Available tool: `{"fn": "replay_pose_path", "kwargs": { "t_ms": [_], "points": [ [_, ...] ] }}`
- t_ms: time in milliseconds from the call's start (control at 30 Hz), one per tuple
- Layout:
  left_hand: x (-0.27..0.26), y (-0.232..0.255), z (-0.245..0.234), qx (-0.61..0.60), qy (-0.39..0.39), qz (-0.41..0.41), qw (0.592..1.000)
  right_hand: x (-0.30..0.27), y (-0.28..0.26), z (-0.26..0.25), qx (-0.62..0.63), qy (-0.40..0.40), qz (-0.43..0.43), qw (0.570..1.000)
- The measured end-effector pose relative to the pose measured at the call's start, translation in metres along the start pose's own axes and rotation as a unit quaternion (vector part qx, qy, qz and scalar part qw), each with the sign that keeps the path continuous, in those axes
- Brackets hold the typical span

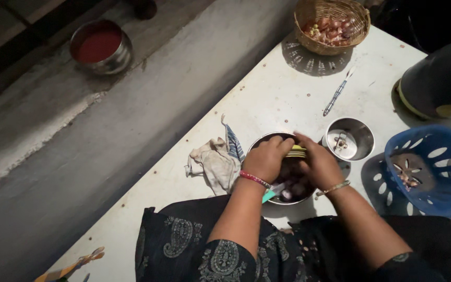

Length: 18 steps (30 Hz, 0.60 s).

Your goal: The person sits on the floor peeling small shallots with a knife over a woven basket, dropping skins in the basket and peeled shallots into a metal bowl. They then transfer the peeled shallots into a small blender jar, pour water from a steel mug over them, and wipe a yellow lid with a cloth.

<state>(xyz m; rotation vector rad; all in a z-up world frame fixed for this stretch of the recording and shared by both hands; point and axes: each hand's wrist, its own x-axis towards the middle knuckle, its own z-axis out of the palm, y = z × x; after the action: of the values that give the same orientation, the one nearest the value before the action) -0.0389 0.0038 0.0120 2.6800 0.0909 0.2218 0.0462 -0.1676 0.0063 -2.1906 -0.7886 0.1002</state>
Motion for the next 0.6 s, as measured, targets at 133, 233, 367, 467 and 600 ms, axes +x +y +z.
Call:
{"fn": "replay_pose_path", "kwargs": {
  "t_ms": [133, 233, 367, 467, 600],
  "points": [
    [0.004, -0.004, -0.007, 0.063, 0.152, -0.072, 0.984, 0.002, 0.012, -0.010, -0.071, 0.022, 0.085, 0.994],
    [0.004, -0.023, -0.010, -0.023, -0.158, -0.365, 0.917, 0.000, 0.009, -0.020, -0.057, 0.010, 0.215, 0.975],
    [0.003, -0.035, -0.008, -0.012, -0.205, -0.395, 0.895, 0.001, 0.002, -0.025, -0.059, -0.075, 0.253, 0.963],
    [0.002, -0.031, -0.006, 0.019, -0.177, -0.346, 0.921, 0.000, 0.009, -0.014, -0.071, -0.072, 0.164, 0.981],
    [0.004, -0.025, -0.010, 0.008, -0.150, -0.324, 0.934, 0.010, 0.039, 0.004, -0.088, -0.142, 0.228, 0.959]
  ]
}}
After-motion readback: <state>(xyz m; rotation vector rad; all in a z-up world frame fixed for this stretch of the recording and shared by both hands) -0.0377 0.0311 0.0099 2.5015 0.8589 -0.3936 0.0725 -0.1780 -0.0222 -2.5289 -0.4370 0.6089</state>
